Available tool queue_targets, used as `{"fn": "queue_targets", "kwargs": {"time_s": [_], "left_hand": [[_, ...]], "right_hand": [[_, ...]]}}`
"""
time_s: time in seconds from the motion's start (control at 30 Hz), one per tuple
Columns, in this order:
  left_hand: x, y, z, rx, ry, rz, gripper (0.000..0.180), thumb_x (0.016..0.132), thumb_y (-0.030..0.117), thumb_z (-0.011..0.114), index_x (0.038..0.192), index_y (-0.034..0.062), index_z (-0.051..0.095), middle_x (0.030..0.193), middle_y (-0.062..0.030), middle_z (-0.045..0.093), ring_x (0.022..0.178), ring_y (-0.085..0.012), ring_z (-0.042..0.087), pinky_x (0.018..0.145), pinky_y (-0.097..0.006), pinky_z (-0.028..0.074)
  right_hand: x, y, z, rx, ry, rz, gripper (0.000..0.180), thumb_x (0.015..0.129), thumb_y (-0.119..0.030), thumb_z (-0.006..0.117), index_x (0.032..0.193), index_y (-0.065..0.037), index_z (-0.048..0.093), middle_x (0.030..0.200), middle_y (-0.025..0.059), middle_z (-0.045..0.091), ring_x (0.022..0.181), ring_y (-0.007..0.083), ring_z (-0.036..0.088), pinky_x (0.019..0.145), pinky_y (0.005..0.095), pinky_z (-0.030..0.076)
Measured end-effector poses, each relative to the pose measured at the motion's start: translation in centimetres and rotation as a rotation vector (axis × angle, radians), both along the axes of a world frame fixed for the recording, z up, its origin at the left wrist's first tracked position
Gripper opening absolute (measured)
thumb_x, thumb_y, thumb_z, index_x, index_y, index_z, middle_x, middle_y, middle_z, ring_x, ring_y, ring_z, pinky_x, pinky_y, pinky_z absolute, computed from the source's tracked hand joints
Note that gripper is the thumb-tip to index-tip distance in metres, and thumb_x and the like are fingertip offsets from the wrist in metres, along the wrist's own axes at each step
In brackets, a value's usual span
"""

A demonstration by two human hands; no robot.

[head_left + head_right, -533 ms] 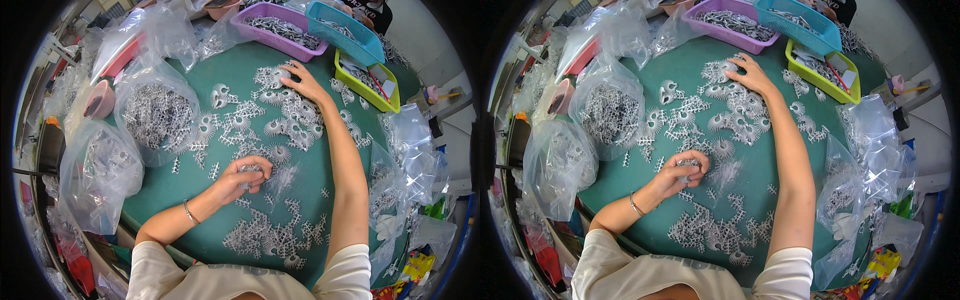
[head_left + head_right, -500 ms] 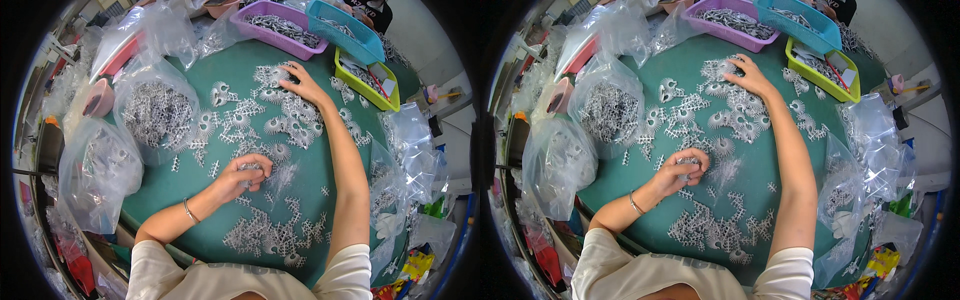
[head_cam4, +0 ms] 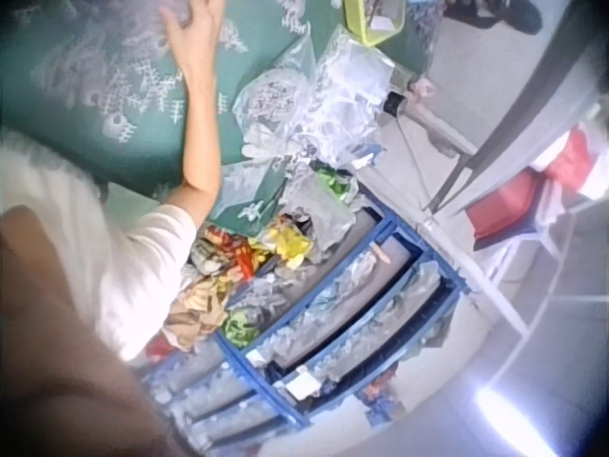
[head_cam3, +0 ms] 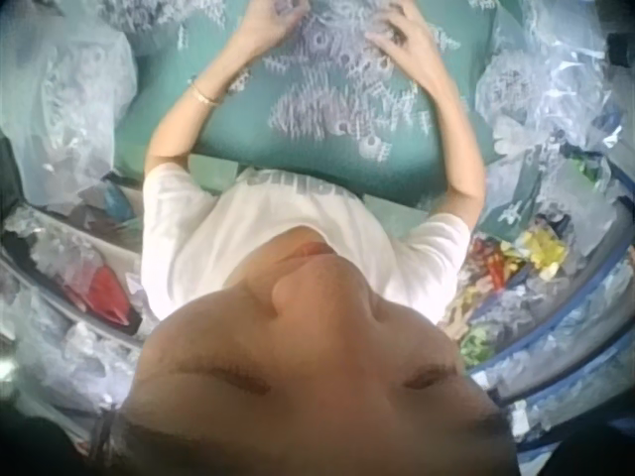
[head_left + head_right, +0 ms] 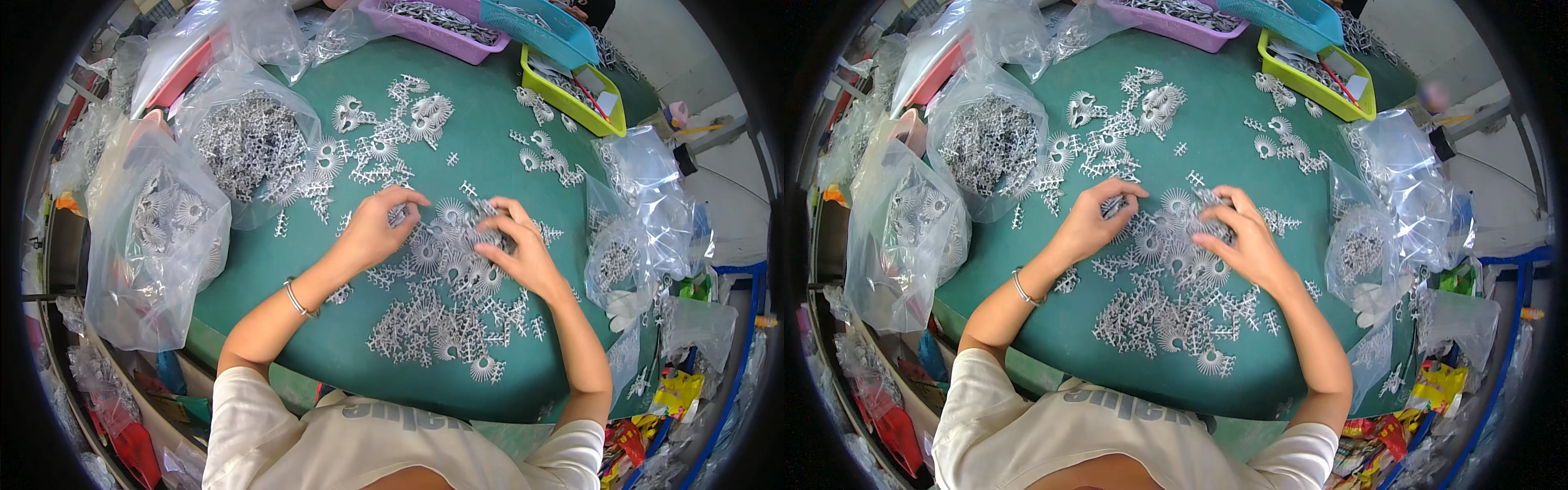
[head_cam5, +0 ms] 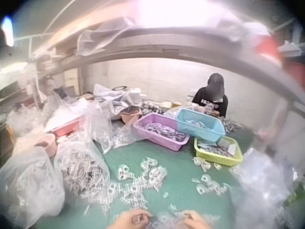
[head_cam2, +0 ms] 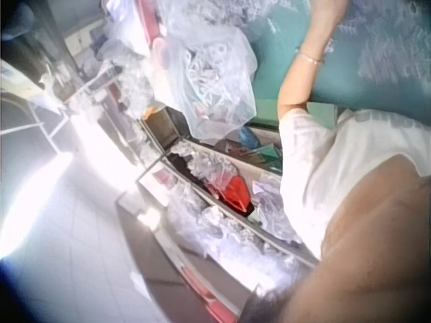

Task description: The person sorts various silver-colored snowflake and filigree-style ornament pieces by hand, moving them between piles on a green work surface and placing some into clear plastic bags.

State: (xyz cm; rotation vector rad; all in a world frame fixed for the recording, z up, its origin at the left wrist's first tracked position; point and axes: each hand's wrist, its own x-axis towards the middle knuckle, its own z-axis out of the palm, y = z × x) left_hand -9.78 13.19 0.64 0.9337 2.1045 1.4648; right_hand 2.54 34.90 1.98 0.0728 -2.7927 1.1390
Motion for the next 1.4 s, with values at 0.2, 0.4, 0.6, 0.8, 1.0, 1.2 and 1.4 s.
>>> {"fn": "queue_targets", "kwargs": {"time_s": [0.2, 0.4, 0.6, 0.8, 1.0, 1.2, 1.4], "left_hand": [[1.8, 1.1, 0.6, -0.285, 0.377, -0.077, 0.043, 0.074, 0.013, 0.070, 0.113, 0.0060, 0.055, 0.112, -0.0090, 0.052, 0.086, -0.0326, 0.059, 0.073, -0.040, 0.047], [0.6, 5.7, -1.3, -0.327, 0.547, -0.103, 0.038, 0.071, 0.016, 0.073, 0.104, 0.0024, 0.059, 0.104, -0.0166, 0.053, 0.087, -0.0351, 0.060, 0.071, -0.043, 0.050], [0.6, 5.4, -0.9, -0.332, 0.527, -0.069, 0.034, 0.074, 0.015, 0.070, 0.104, 0.0037, 0.059, 0.102, -0.0104, 0.057, 0.083, -0.0299, 0.061, 0.070, -0.040, 0.048], [1.4, 2.8, 1.5, 0.173, -0.707, -0.017, 0.013, 0.081, 0.012, 0.061, 0.091, 0.0064, 0.056, 0.087, -0.0058, 0.058, 0.076, -0.0131, 0.053, 0.053, -0.023, 0.042], [2.8, -0.8, 1.5, 0.488, -1.268, -0.088, 0.013, 0.086, 0.020, 0.052, 0.088, 0.0072, 0.054, 0.079, -0.0061, 0.052, 0.073, -0.0161, 0.052, 0.047, -0.025, 0.043], [3.8, 0.0, 0.1, 0.041, -0.075, 0.016, 0.015, 0.082, 0.005, 0.061, 0.097, 0.0043, 0.064, 0.074, -0.0003, 0.052, 0.074, -0.0134, 0.053, 0.063, -0.027, 0.045], [4.8, 0.9, -0.6, -0.221, 0.617, -0.039, 0.032, 0.074, 0.003, 0.063, 0.106, 0.0084, 0.059, 0.098, -0.0070, 0.055, 0.084, -0.0285, 0.056, 0.070, -0.036, 0.048]], "right_hand": [[6.8, -1.9, 0.2, 0.021, 0.200, -0.026, 0.016, 0.070, -0.002, 0.071, 0.083, -0.002, 0.062, 0.104, 0.0130, 0.056, 0.082, 0.0245, 0.057, 0.071, 0.0331, 0.046], [10.8, -2.2, 0.8, -0.168, 0.060, -0.072, 0.009, 0.071, -0.002, 0.071, 0.073, 0.000, 0.063, 0.095, 0.0123, 0.062, 0.083, 0.0224, 0.059, 0.075, 0.0325, 0.047], [9.1, 0.5, 0.6, -0.048, 0.066, -0.442, 0.013, 0.077, -0.008, 0.066, 0.086, 0.000, 0.061, 0.104, 0.0114, 0.060, 0.097, 0.0268, 0.056, 0.085, 0.0330, 0.042], [8.0, 1.6, -0.8, 0.213, 0.078, -0.332, 0.021, 0.076, -0.011, 0.066, 0.091, -0.001, 0.055, 0.115, 0.0076, 0.057, 0.117, 0.0315, 0.045, 0.100, 0.0399, 0.029], [10.2, 0.3, 0.7, -1.036, 0.168, -0.590, 0.011, 0.087, -0.004, 0.056, 0.098, -0.001, 0.054, 0.079, 0.0032, 0.059, 0.067, 0.0097, 0.055, 0.062, 0.0220, 0.043], [6.7, -1.3, 1.4, -0.701, -0.096, -0.447, 0.016, 0.081, -0.015, 0.067, 0.086, 0.000, 0.067, 0.073, -0.0013, 0.061, 0.063, 0.0076, 0.051, 0.055, 0.0210, 0.038], [2.8, -4.8, -0.5, 0.520, -0.070, -0.431, 0.024, 0.067, -0.024, 0.075, 0.078, -0.005, 0.066, 0.079, 0.0132, 0.063, 0.070, 0.0328, 0.061, 0.058, 0.0406, 0.046]]}}
